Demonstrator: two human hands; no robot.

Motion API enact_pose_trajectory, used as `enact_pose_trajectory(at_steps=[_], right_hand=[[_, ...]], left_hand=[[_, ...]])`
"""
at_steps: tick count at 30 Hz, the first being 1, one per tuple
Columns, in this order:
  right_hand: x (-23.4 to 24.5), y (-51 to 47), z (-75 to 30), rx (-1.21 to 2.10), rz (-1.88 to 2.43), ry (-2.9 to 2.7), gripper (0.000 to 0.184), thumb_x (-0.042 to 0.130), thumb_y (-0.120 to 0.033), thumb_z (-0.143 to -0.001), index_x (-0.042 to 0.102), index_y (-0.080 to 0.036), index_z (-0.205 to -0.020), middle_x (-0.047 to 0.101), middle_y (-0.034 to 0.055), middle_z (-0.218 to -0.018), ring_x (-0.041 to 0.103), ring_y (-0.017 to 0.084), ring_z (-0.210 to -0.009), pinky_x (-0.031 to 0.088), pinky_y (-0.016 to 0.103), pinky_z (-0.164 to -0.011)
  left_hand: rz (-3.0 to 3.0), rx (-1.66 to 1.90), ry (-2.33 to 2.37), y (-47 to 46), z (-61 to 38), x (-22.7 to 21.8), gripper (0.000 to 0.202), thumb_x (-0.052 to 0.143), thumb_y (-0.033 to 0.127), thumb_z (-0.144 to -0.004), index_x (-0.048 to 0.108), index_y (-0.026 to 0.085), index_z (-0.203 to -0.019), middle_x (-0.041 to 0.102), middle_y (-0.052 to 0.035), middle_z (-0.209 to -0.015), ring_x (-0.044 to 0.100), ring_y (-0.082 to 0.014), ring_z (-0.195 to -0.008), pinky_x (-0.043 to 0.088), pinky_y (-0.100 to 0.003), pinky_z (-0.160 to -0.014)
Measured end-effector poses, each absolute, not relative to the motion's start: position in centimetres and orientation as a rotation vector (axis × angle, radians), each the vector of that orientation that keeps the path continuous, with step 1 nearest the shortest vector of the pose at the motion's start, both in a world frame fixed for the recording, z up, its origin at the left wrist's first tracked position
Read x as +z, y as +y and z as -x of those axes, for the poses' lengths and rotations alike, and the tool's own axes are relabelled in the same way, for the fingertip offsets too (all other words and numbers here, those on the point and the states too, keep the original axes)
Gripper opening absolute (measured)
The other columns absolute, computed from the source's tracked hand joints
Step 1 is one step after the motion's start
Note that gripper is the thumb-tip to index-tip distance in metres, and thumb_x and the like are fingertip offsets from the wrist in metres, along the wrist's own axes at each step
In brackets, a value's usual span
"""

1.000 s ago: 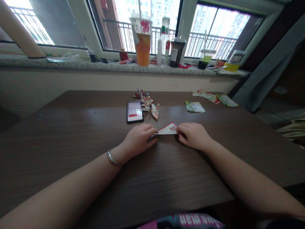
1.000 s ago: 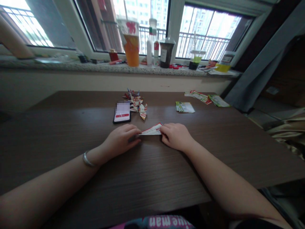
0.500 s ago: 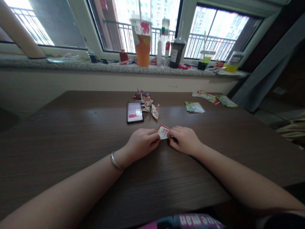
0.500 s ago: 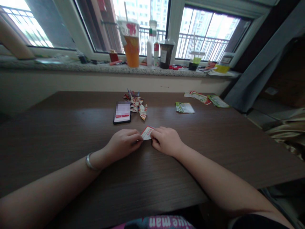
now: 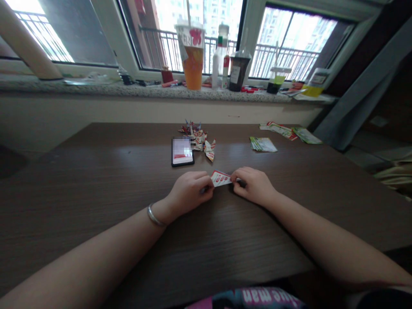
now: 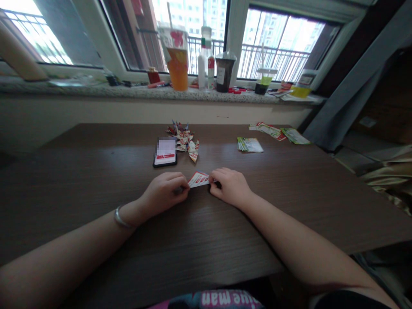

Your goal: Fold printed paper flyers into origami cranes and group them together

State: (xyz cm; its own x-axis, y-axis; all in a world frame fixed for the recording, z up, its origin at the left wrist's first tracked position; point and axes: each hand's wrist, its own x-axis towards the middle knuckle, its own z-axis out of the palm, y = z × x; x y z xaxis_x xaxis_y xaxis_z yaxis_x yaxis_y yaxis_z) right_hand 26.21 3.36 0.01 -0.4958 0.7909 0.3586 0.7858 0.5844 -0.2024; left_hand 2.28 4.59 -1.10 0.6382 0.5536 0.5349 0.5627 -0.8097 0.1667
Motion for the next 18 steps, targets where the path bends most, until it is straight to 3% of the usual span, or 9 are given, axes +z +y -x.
enact_pose_trajectory(at_steps=[18], right_hand=[[0.1, 4.2, -28.4, -0.153, 1.420, -2.457, 0.008, 0.054, -0.022, -0.080, 0.061, -0.023, -0.084, 0.069, 0.0020, -0.088, 0.061, 0.018, -0.083, 0.036, 0.025, -0.066]], left_hand=[[2.799, -0.910, -1.007, 4.7, -1.1, -1.2, 0.010, 0.055, 0.014, -0.077, 0.056, 0.017, -0.068, 0.058, -0.0004, -0.069, 0.051, -0.0126, -0.063, 0.039, -0.025, -0.059]])
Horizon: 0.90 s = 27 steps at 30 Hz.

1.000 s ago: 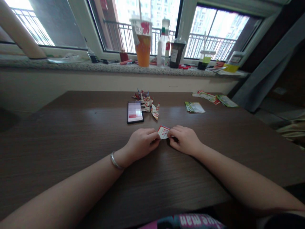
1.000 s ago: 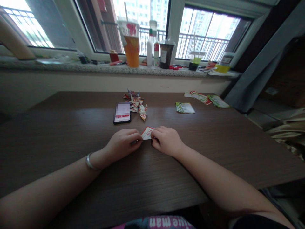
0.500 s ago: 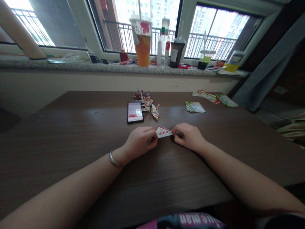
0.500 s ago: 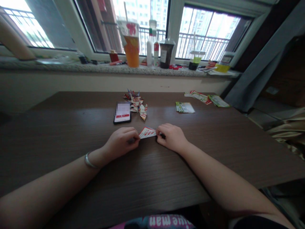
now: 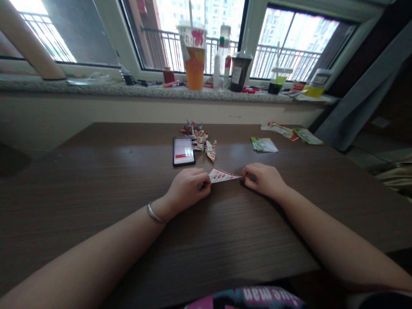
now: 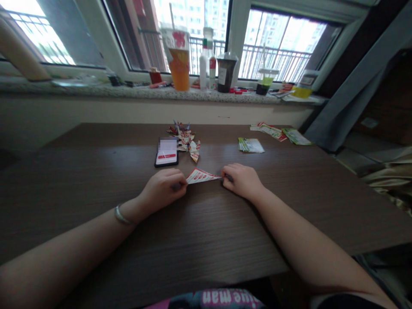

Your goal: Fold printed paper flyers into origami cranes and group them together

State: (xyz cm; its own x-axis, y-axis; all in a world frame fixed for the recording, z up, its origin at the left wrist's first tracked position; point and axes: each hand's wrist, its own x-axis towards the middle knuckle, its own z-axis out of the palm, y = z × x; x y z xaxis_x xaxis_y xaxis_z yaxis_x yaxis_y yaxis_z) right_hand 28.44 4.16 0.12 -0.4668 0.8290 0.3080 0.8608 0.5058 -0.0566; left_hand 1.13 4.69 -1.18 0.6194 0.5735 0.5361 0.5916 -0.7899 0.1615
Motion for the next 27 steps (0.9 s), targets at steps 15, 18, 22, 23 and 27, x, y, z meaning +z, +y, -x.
enact_pose_trajectory(at_steps=[15, 18, 22, 23, 27], right_hand=[[0.3, 4.4, -29.0, -0.137, 1.600, -2.511, 0.007, 0.053, -0.024, -0.080, 0.061, -0.023, -0.079, 0.069, 0.0007, -0.084, 0.061, 0.017, -0.079, 0.030, 0.024, -0.057], [0.4, 4.5, -28.9, -0.230, 1.652, -2.514, 0.009, 0.052, -0.025, -0.081, 0.061, -0.023, -0.080, 0.069, 0.0025, -0.085, 0.061, 0.018, -0.077, 0.029, 0.025, -0.056], [0.5, 4.5, -28.7, -0.254, 1.745, -2.429, 0.011, 0.052, -0.026, -0.082, 0.062, -0.022, -0.085, 0.070, 0.0037, -0.087, 0.062, 0.019, -0.076, 0.032, 0.026, -0.057], [0.5, 4.4, -28.5, -0.213, 1.732, -2.409, 0.011, 0.052, -0.026, -0.082, 0.062, -0.023, -0.087, 0.070, 0.0034, -0.088, 0.063, 0.019, -0.077, 0.034, 0.026, -0.058], [0.6, 3.8, -27.4, -0.045, 1.558, -2.416, 0.016, 0.052, -0.025, -0.085, 0.063, -0.024, -0.096, 0.070, 0.0016, -0.094, 0.063, 0.018, -0.086, 0.040, 0.027, -0.068]], left_hand=[[2.831, -0.777, -1.069, 4.2, -1.2, -0.9, 0.008, 0.055, 0.013, -0.071, 0.053, 0.017, -0.065, 0.056, -0.0005, -0.065, 0.048, -0.0129, -0.060, 0.035, -0.025, -0.055], [2.828, -0.671, -1.064, 4.3, -1.1, -1.0, 0.007, 0.056, 0.015, -0.072, 0.054, 0.017, -0.065, 0.058, -0.0013, -0.067, 0.050, -0.0144, -0.063, 0.038, -0.029, -0.061], [2.793, -0.563, -1.067, 4.2, -1.1, -1.3, 0.007, 0.056, 0.018, -0.075, 0.057, 0.018, -0.068, 0.061, -0.0029, -0.072, 0.052, -0.0167, -0.070, 0.039, -0.033, -0.071], [2.794, -0.554, -1.055, 4.1, -1.2, -1.2, 0.007, 0.056, 0.018, -0.076, 0.057, 0.018, -0.069, 0.061, -0.0031, -0.073, 0.052, -0.0171, -0.071, 0.039, -0.034, -0.073], [2.822, -0.517, -0.998, 3.5, -1.7, -0.7, 0.009, 0.054, 0.021, -0.082, 0.059, 0.018, -0.074, 0.062, -0.0040, -0.077, 0.054, -0.0193, -0.078, 0.041, -0.038, -0.082]])
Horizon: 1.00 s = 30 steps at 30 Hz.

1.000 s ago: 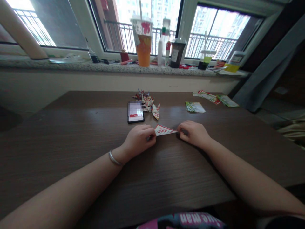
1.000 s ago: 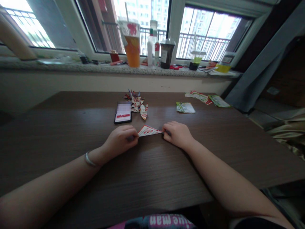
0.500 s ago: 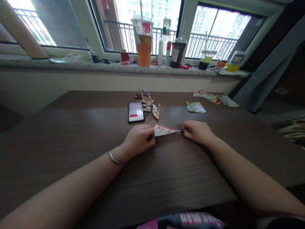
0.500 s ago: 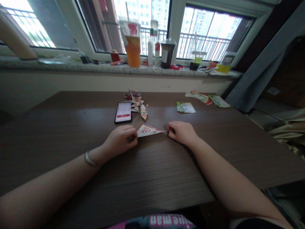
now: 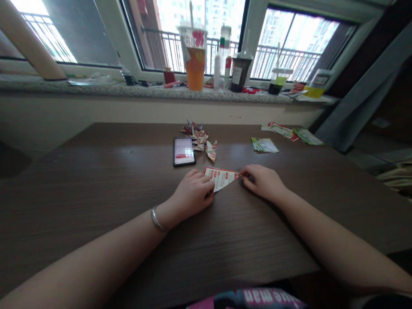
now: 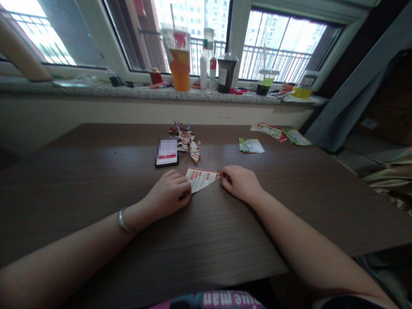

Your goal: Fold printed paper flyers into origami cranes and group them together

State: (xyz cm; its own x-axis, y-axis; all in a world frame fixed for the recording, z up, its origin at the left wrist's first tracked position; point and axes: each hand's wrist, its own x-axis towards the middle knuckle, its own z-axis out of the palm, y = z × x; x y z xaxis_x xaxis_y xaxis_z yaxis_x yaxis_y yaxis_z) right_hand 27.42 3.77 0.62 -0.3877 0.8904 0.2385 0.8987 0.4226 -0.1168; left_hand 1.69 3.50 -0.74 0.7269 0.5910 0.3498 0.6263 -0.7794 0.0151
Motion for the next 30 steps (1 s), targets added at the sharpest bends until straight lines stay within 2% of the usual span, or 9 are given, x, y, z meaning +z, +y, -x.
enact_pose_trajectory(at_steps=[5, 10, 15, 19, 22, 26, 30], right_hand=[[0.9, 2.8, -26.0, -0.105, 1.436, -2.501, 0.023, 0.051, -0.029, -0.089, 0.065, -0.021, -0.105, 0.069, 0.0057, -0.099, 0.062, 0.021, -0.090, 0.043, 0.031, -0.077], [0.9, 2.7, -25.5, -0.107, 1.342, -2.585, 0.031, 0.051, -0.032, -0.090, 0.062, -0.021, -0.117, 0.067, 0.0076, -0.103, 0.059, 0.022, -0.094, 0.044, 0.034, -0.083], [0.6, 3.0, -25.8, -0.078, 1.287, -2.616, 0.028, 0.053, -0.037, -0.091, 0.067, -0.021, -0.110, 0.066, 0.0087, -0.106, 0.058, 0.023, -0.099, 0.045, 0.037, -0.088], [0.5, 3.2, -26.3, -0.004, 1.204, -2.623, 0.027, 0.056, -0.040, -0.089, 0.068, -0.019, -0.101, 0.067, 0.0087, -0.105, 0.059, 0.023, -0.101, 0.046, 0.038, -0.089], [0.4, 3.3, -26.6, 0.068, 1.151, -2.621, 0.023, 0.057, -0.039, -0.089, 0.068, -0.019, -0.094, 0.068, 0.0078, -0.102, 0.061, 0.022, -0.100, 0.047, 0.039, -0.091], [0.2, 3.3, -26.9, 0.097, 1.099, -2.618, 0.021, 0.059, -0.037, -0.086, 0.066, -0.021, -0.097, 0.069, 0.0060, -0.108, 0.062, 0.022, -0.104, 0.036, 0.049, -0.107], [0.4, 3.2, -27.1, 0.118, 1.107, -2.620, 0.019, 0.061, -0.037, -0.084, 0.066, -0.021, -0.093, 0.069, 0.0066, -0.111, 0.062, 0.022, -0.108, 0.033, 0.051, -0.110]], left_hand=[[2.887, -0.514, -0.992, 2.6, -2.6, 0.1, 0.007, 0.055, 0.023, -0.084, 0.060, 0.018, -0.082, 0.063, -0.0061, -0.087, 0.055, -0.0229, -0.091, 0.042, -0.042, -0.091], [3.073, -0.476, -0.831, 2.1, -2.8, 0.6, 0.013, 0.059, 0.029, -0.085, 0.061, 0.017, -0.088, 0.062, -0.0080, -0.098, 0.056, -0.0226, -0.097, 0.045, -0.039, -0.093], [3.143, -0.457, -0.732, 2.1, -2.8, 0.4, 0.017, 0.055, 0.028, -0.089, 0.063, 0.018, -0.101, 0.062, -0.0082, -0.106, 0.058, -0.0219, -0.098, 0.047, -0.039, -0.091], [3.058, -0.616, -0.898, 2.7, -2.5, -0.2, 0.026, 0.053, 0.024, -0.089, 0.060, 0.019, -0.114, 0.060, -0.0098, -0.118, 0.056, -0.0238, -0.109, 0.045, -0.043, -0.097], [3.033, -0.647, -1.009, 3.4, -2.1, -0.6, 0.028, 0.052, 0.025, -0.090, 0.059, 0.018, -0.116, 0.059, -0.0107, -0.123, 0.055, -0.0235, -0.112, 0.046, -0.041, -0.097], [3.018, -0.629, -1.011, 3.8, -1.7, -0.9, 0.029, 0.050, 0.029, -0.092, 0.060, 0.020, -0.117, 0.060, -0.0073, -0.125, 0.054, -0.0235, -0.115, 0.043, -0.043, -0.102], [3.019, -0.593, -1.010, 3.9, -1.6, -1.0, 0.031, 0.051, 0.030, -0.092, 0.060, 0.022, -0.120, 0.060, -0.0050, -0.127, 0.050, -0.0251, -0.121, 0.041, -0.045, -0.105]])
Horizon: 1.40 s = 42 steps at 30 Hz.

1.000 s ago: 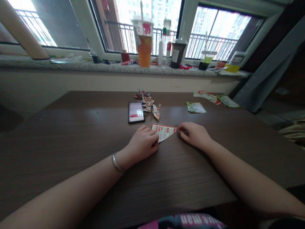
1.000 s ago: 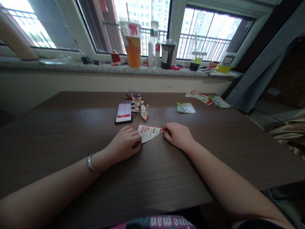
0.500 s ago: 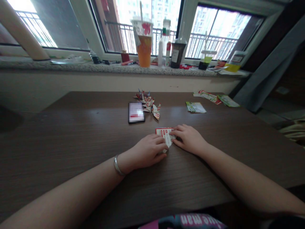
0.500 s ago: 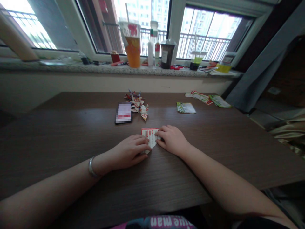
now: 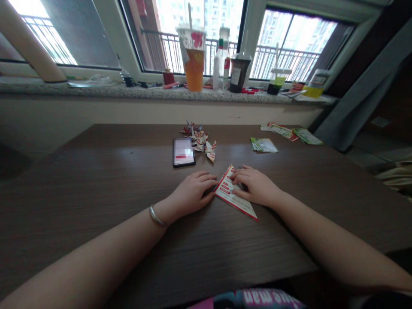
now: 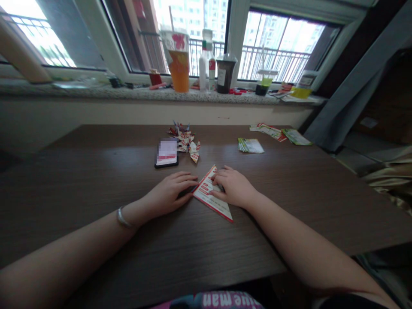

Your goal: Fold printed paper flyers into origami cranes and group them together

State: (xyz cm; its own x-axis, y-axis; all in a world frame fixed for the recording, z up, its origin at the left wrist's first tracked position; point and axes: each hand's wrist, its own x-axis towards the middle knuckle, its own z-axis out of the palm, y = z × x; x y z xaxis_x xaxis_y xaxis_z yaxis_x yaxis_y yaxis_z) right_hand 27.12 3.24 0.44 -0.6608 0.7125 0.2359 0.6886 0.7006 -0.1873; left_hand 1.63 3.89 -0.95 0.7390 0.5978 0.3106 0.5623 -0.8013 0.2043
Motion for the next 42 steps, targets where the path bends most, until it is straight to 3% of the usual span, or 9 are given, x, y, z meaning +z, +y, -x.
enact_pose_trajectory(at_steps=[6, 10, 15, 23, 27, 30, 33, 37, 42], right_hand=[[0.7, 3.0, -27.2, 0.141, 1.093, -2.688, 0.040, 0.062, -0.048, -0.082, 0.064, -0.020, -0.110, 0.062, 0.0095, -0.127, 0.053, 0.027, -0.124, 0.030, 0.053, -0.112], [0.4, 2.9, -27.2, 0.134, 1.078, -2.741, 0.067, 0.065, -0.058, -0.075, 0.056, -0.020, -0.129, 0.051, 0.0119, -0.141, 0.044, 0.031, -0.131, 0.029, 0.053, -0.112], [0.6, 2.6, -27.0, 0.091, 1.097, -2.736, 0.076, 0.065, -0.064, -0.072, 0.053, -0.020, -0.133, 0.052, 0.0139, -0.137, 0.049, 0.033, -0.123, 0.039, 0.049, -0.104], [2.0, 2.0, -26.3, 0.102, 1.117, -2.754, 0.056, 0.064, -0.053, -0.079, 0.058, -0.020, -0.124, 0.062, 0.0110, -0.113, 0.055, 0.027, -0.103, 0.045, 0.041, -0.090], [2.2, 1.9, -26.2, 0.059, 1.116, -2.745, 0.038, 0.061, -0.047, -0.082, 0.064, -0.019, -0.108, 0.066, 0.0094, -0.105, 0.057, 0.025, -0.102, 0.041, 0.041, -0.092], [2.3, 1.9, -26.3, 0.059, 1.174, -2.716, 0.028, 0.060, -0.044, -0.084, 0.064, -0.019, -0.096, 0.067, 0.0075, -0.096, 0.059, 0.024, -0.097, 0.039, 0.039, -0.089], [2.3, 1.9, -26.4, 0.074, 1.231, -2.688, 0.021, 0.060, -0.039, -0.084, 0.063, -0.019, -0.089, 0.067, 0.0057, -0.088, 0.060, 0.022, -0.091, 0.039, 0.036, -0.085], [2.3, 1.9, -26.3, 0.104, 1.277, -2.636, 0.015, 0.058, -0.035, -0.084, 0.060, -0.020, -0.082, 0.067, 0.0039, -0.082, 0.061, 0.021, -0.085, 0.039, 0.035, -0.081], [1.8, 2.1, -26.5, 0.179, 1.415, -2.451, 0.013, 0.059, -0.033, -0.082, 0.056, -0.021, -0.085, 0.068, 0.0045, -0.085, 0.061, 0.021, -0.081, 0.042, 0.033, -0.076]], left_hand=[[-2.876, 0.568, 0.905, 3.9, -1.6, -0.9, 0.034, 0.051, 0.025, -0.090, 0.057, 0.020, -0.124, 0.047, -0.0048, -0.143, 0.027, -0.0281, -0.140, 0.033, -0.049, -0.112], [-2.871, 0.560, 0.892, 3.9, -1.7, -0.9, 0.028, 0.051, 0.023, -0.090, 0.060, 0.018, -0.116, 0.056, -0.0047, -0.134, 0.030, -0.0278, -0.138, 0.035, -0.048, -0.111], [-2.904, 0.575, 0.933, 3.7, -1.8, -0.7, 0.028, 0.054, 0.026, -0.089, 0.061, 0.019, -0.115, 0.063, -0.0070, -0.122, 0.042, -0.0282, -0.127, 0.040, -0.047, -0.106], [-2.980, 0.593, 0.964, 3.7, -1.8, 0.1, 0.027, 0.049, 0.037, -0.093, 0.066, 0.019, -0.102, 0.065, -0.0092, -0.097, 0.057, -0.0244, -0.100, 0.045, -0.045, -0.093], [-2.998, 0.641, 0.983, 3.7, -1.8, 0.2, 0.028, 0.046, 0.036, -0.095, 0.066, 0.020, -0.104, 0.067, -0.0066, -0.092, 0.059, -0.0213, -0.093, 0.037, -0.048, -0.101], [-2.992, 0.644, 0.980, 3.9, -1.6, 0.0, 0.031, 0.050, 0.037, -0.094, 0.061, 0.019, -0.117, 0.068, -0.0069, -0.096, 0.060, -0.0217, -0.096, 0.034, -0.050, -0.105], [-2.980, 0.628, 0.974, 4.1, -1.4, -0.5, 0.049, 0.058, 0.040, -0.089, 0.049, 0.018, -0.131, 0.065, -0.0095, -0.107, 0.059, -0.0241, -0.100, 0.036, -0.051, -0.104], [-2.906, 0.738, 1.093, 4.1, -1.3, -1.1, 0.076, 0.067, 0.039, -0.081, 0.031, 0.018, -0.144, 0.053, -0.0146, -0.125, 0.051, -0.0292, -0.116, 0.041, -0.048, -0.102], [-2.793, 0.781, 1.171, 4.0, -1.1, -1.7, 0.090, 0.068, 0.044, -0.079, 0.017, 0.018, -0.148, 0.039, -0.0178, -0.139, 0.042, -0.0324, -0.127, 0.037, -0.048, -0.107]])
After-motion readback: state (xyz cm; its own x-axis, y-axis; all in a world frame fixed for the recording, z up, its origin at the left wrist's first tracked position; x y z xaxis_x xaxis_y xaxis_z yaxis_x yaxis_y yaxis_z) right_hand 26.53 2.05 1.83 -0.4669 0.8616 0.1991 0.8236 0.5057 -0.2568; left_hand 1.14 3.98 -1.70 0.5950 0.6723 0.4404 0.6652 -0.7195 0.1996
